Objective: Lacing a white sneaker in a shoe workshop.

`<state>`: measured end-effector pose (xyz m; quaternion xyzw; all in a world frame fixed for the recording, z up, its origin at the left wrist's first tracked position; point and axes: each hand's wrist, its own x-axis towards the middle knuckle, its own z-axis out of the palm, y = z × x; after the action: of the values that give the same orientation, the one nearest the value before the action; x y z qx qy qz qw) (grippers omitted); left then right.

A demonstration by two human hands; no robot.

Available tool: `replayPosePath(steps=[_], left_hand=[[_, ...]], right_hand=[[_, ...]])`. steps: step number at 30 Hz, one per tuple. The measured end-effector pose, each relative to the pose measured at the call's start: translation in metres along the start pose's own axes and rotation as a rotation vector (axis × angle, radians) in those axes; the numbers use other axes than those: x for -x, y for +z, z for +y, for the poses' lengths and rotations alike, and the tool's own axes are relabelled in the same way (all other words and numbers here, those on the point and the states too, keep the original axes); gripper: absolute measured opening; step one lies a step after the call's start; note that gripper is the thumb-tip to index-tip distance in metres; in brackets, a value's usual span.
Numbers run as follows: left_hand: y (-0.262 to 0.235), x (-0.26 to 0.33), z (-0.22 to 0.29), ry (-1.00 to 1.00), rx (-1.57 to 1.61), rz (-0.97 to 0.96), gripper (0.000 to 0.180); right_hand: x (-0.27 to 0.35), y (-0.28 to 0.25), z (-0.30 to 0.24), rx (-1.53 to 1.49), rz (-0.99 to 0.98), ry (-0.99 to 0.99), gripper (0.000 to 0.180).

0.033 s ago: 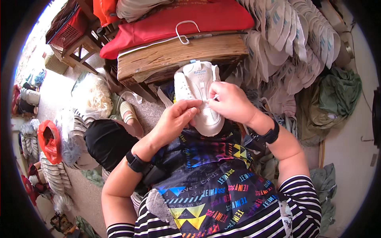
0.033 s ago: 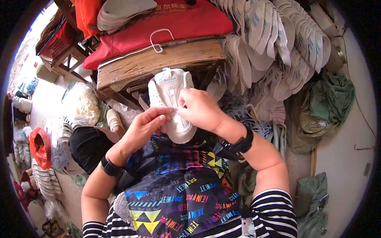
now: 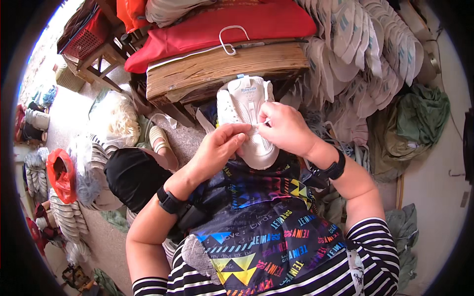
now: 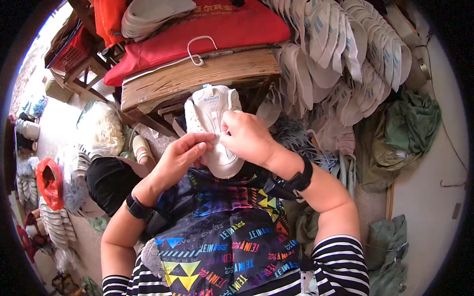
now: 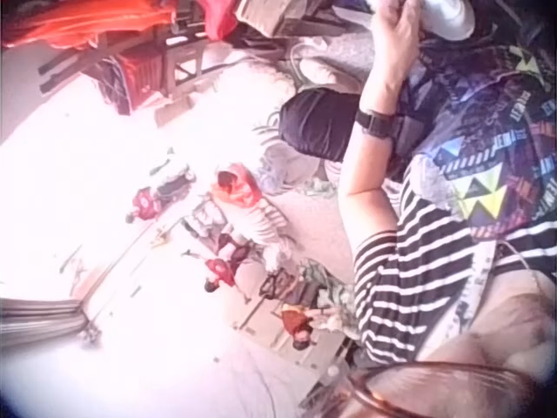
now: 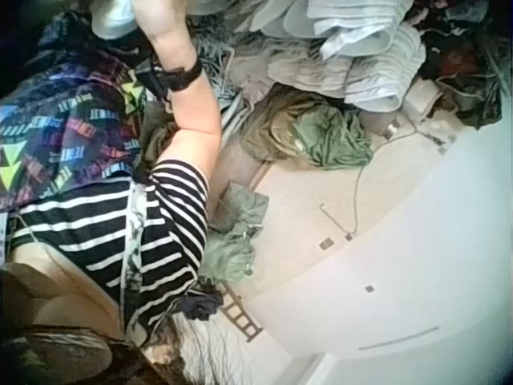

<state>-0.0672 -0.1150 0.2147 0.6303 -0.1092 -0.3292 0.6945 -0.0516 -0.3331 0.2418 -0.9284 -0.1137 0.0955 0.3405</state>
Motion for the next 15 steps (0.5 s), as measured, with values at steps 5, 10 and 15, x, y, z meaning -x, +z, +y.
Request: replayPosePath(steps=[5, 10, 15], left_hand=[[0.0, -0.001, -0.006, 0.123, -0.153, 0.129, 0.023], [0.003, -0.009, 0.002, 0.517, -0.56, 0.33, 0.023], [0.005, -0.028, -0.007, 0.629, -0.768, 0.323, 0.024]], right_hand=[[0.006, -0.004, -0.001, -0.082, 0.028, -0.063, 0.017], [0.012, -0.003, -0.001, -0.039, 0.091, -0.08, 0.016], [0.011, 0.008, 0.002, -0.103, 0.126, -0.086, 0.016]])
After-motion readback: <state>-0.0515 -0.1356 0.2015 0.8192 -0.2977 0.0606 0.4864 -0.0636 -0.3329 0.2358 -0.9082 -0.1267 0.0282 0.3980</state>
